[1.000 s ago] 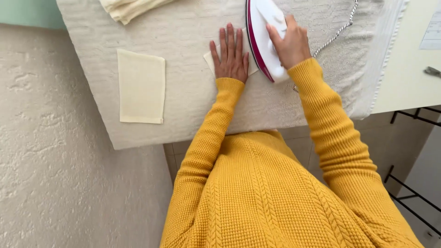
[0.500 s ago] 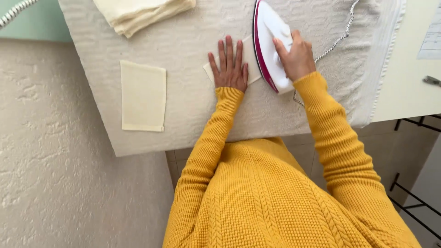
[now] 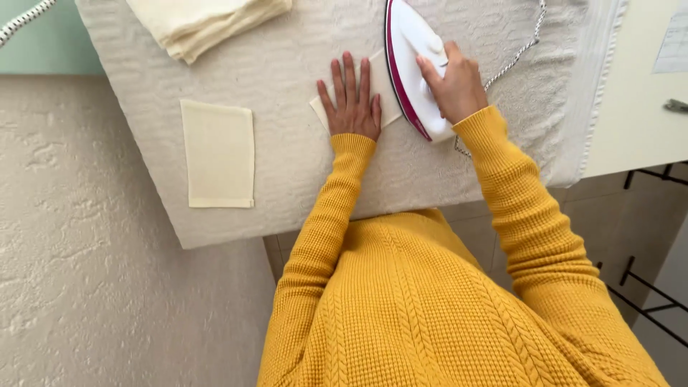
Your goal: Ironing small rectangular pieces of white fabric on an ironing board.
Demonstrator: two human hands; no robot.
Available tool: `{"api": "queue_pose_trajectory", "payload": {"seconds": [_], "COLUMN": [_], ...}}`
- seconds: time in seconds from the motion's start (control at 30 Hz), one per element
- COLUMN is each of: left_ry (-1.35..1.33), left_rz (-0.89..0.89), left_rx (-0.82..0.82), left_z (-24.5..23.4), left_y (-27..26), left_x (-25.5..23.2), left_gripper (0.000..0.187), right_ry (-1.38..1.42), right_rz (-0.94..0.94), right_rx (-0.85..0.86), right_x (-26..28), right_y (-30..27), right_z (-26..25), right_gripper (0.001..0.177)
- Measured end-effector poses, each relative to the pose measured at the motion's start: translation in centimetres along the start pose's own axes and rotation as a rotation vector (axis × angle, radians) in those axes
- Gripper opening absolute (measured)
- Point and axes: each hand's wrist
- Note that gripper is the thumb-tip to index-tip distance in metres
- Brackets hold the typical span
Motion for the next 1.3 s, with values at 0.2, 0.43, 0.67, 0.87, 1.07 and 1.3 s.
{"api": "queue_pose_trajectory", "payload": {"seconds": [0.2,0.43,0.67,0.87,1.07,1.3], "left_ry": [-0.257,-0.386,-0.482,-0.63,-0.498,-0.403], "left_rz": [0.102,0.053,0.001,0.052,0.034,0.071], "left_rx": [-0.359,-0.59,-0.65,-0.708,-0.652,-0.606], "left_z": [3.1,2.0,1.7,1.5,2.4,0.5], "left_y": [-1.1,-3.1,-4.5,-4.6,-6.3,-5.2], "left_x": [1.9,7.5,10.0,9.9,10.3,11.3], "left_gripper": [0.067,0.065,0.054,0.05,0.056,0.061], "right_ry": [0.045,0.058,0.015,-0.025,-0.044,-0.04], "right_rz": [-0.042,-0.051,-0.113,-0.152,-0.206,-0.133], "right_rx": [0.023,0.09,0.114,0.123,0.09,0.185], "right_x": [3.9,6.8,6.5,8.0,10.6,12.0], "right_y": [-1.4,-0.7,-2.1,-4.2,-5.6,-5.7], "right_z": [-0.9,-0.6,2.7,4.6,4.6,5.0], "right_gripper": [0.044,0.044,0.043,0.047,0.052,0.052]}}
Point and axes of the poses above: each hand's wrist, its own y-axis towards the middle knuckle, its own z-axis out of the palm, x = y × z, and after that the axes turned 3 degrees about -y, right-handed
